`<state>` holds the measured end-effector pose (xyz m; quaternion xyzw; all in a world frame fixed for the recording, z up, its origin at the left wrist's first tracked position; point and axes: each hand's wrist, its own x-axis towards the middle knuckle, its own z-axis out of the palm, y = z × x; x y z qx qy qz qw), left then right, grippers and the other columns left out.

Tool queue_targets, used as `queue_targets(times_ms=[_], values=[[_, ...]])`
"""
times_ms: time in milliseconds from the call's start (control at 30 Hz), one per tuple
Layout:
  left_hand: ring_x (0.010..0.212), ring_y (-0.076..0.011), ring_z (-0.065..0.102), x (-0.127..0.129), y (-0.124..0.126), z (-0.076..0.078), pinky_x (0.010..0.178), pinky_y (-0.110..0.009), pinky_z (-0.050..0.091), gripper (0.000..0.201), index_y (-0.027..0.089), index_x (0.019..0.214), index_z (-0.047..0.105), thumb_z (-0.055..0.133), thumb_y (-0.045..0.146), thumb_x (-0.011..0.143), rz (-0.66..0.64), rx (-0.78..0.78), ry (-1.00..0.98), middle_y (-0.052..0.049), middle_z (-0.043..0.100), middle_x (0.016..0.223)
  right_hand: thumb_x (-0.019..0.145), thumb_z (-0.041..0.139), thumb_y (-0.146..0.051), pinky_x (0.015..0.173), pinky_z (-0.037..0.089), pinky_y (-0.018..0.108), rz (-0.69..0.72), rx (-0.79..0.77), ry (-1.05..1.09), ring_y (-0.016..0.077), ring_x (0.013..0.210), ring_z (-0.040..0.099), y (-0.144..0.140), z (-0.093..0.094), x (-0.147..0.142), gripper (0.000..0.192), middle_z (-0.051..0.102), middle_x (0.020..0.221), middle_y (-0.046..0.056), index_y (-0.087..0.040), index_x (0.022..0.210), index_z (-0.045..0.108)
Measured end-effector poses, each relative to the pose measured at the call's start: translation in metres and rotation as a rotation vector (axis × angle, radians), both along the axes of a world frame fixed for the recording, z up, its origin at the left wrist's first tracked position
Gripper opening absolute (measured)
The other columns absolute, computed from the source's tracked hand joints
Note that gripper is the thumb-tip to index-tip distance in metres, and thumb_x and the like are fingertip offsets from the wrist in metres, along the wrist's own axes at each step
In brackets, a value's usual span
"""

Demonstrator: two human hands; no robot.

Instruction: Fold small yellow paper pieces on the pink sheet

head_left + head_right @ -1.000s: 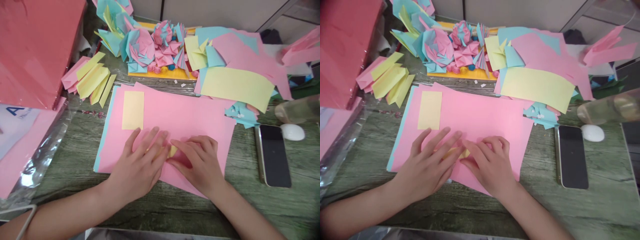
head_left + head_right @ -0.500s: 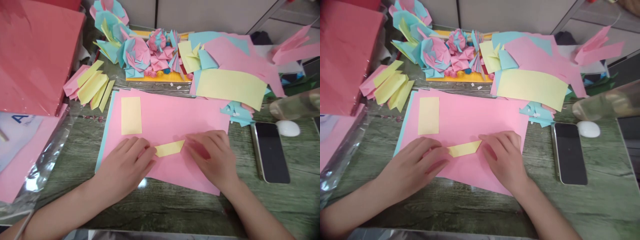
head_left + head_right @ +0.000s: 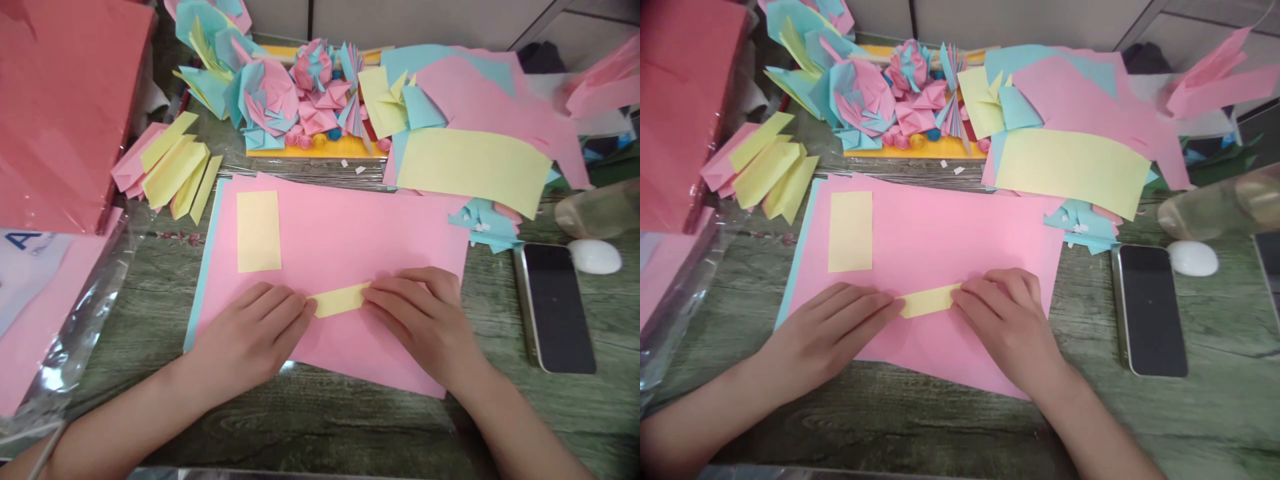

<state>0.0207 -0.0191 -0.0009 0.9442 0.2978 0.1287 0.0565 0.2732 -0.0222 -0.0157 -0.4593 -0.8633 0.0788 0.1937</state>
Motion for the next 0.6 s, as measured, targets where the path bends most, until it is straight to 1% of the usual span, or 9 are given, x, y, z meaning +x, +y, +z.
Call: queue_targets(times_ms=[100, 233, 367, 500, 600], values=[[0.082, -0.0229, 0.054, 0.0, 0.0, -0.002, 0.069, -0.039, 0.048, 0.022, 0.005, 0.102, 0.056, 0.041, 0.007, 0.086, -0.009, 0.008, -0.01, -0.012, 0.062, 0.088, 0.08, 0.06, -0.019, 0.082, 0.039, 0.038, 0.017, -0.003, -0.008, 0.0201, 0.097, 0.049, 0.0, 0.0, 0.001, 0.024, 0.066, 0.102, 0.0, -0.022, 0.103, 0.061], [0.085, -0.0233, 0.055, 0.0, -0.002, -0.006, 0.072, -0.04, 0.048, 0.018, 0.006, 0.1, 0.057, 0.048, 0.007, 0.084, 0.043, -0.036, -0.023, -0.011, 0.062, 0.089, 0.08, 0.06, -0.02, 0.083, 0.039, 0.038, 0.01, -0.029, 0.002, 0.0198, 0.099, 0.049, 0.0, 0.001, -0.001, 0.022, 0.067, 0.1, -0.001, -0.023, 0.102, 0.062], [0.088, -0.0222, 0.055, 0.0, -0.007, -0.009, 0.075, -0.038, 0.048, 0.017, 0.008, 0.098, 0.056, 0.052, 0.007, 0.081, 0.093, -0.105, -0.028, -0.009, 0.06, 0.091, 0.079, 0.062, -0.02, 0.082, 0.038, 0.038, -0.013, -0.05, 0.014, 0.0194, 0.096, 0.049, 0.0, 0.003, -0.004, 0.018, 0.068, 0.096, -0.002, -0.024, 0.096, 0.062], [0.085, -0.021, 0.054, 0.001, -0.011, -0.01, 0.069, -0.033, 0.049, 0.014, 0.009, 0.094, 0.055, 0.053, 0.008, 0.08, 0.172, -0.11, -0.1, -0.01, 0.055, 0.092, 0.078, 0.063, -0.021, 0.082, 0.038, 0.038, -0.029, -0.056, 0.015, 0.0198, 0.094, 0.05, 0.001, 0.005, -0.008, 0.016, 0.068, 0.093, -0.002, -0.024, 0.094, 0.062], [0.082, -0.0195, 0.054, 0.002, -0.012, -0.01, 0.065, -0.031, 0.049, 0.012, 0.01, 0.092, 0.055, 0.051, 0.008, 0.081, 0.215, -0.11, -0.092, -0.009, 0.052, 0.09, 0.078, 0.063, -0.022, 0.081, 0.038, 0.038, -0.043, -0.056, 0.012, 0.0198, 0.092, 0.05, 0.001, 0.005, -0.01, 0.015, 0.068, 0.092, -0.002, -0.025, 0.093, 0.062]])
